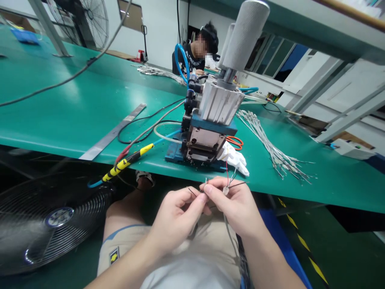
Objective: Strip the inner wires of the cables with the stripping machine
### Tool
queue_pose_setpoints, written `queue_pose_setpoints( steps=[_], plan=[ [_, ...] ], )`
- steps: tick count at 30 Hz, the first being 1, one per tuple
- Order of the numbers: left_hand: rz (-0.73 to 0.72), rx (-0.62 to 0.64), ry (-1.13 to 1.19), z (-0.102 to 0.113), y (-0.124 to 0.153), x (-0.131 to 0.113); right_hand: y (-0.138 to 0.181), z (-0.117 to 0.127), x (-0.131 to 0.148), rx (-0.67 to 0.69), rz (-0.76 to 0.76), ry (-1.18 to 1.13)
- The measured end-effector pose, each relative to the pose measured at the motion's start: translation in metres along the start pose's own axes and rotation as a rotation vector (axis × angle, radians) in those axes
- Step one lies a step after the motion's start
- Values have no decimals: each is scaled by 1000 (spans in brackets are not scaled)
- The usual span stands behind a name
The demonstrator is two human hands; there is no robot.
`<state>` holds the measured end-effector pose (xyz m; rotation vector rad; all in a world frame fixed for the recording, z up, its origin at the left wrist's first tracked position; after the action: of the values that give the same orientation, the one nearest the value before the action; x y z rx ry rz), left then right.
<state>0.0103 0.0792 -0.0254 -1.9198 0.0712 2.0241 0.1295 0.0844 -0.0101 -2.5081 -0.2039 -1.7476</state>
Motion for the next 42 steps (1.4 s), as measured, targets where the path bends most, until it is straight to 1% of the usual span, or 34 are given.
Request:
queue_pose_setpoints(
  steps=[3,7,13,18,25,28,31,36,39,41,42],
  plan=[
    [29,62,32,1,-2,0,-2,0,-2,23,-24,13],
    [23,84,66,2,-3,-1,-4,4,-6,5,-74,-11],
    [-42,26,11,2,-7,-3,-10,4,-6,-6,-82,-59],
    [-21,-25,103,1,-9,2,-14,2,-8,-35,-112,-122],
    [-28,-73,109,3,-17,1,-21,2,-12,-70,-136,-178],
    [-76,-114,53,6,-19,-2,-22,3,-11,-99,-105,-211],
    [-152,-162,-54,8,-17,-6,-24,3,-11,-107,-73,-209],
    [-254,-232,-209,10,-13,-9,-23,7,-13,-128,-26,-81],
    [-348,-265,-309,11,-12,-14,-21,6,-11,-124,17,-17],
    [-395,-277,-343,11,-11,-17,-20,6,-9,-115,50,7],
    [-396,-279,-342,11,-11,-17,-20,6,-7,-113,62,16]
  ],
)
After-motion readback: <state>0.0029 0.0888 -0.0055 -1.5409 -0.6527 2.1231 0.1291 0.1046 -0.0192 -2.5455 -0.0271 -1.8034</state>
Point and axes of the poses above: each hand's wrist, its own y-axis away from the middle knuckle, its own z-axis out of the back of the hand, x = y × z, the point moved 7 cm from there along -y, towards the middle knuckle, and after that the axes turned 8 degrees about -y, right-handed, at the moved point
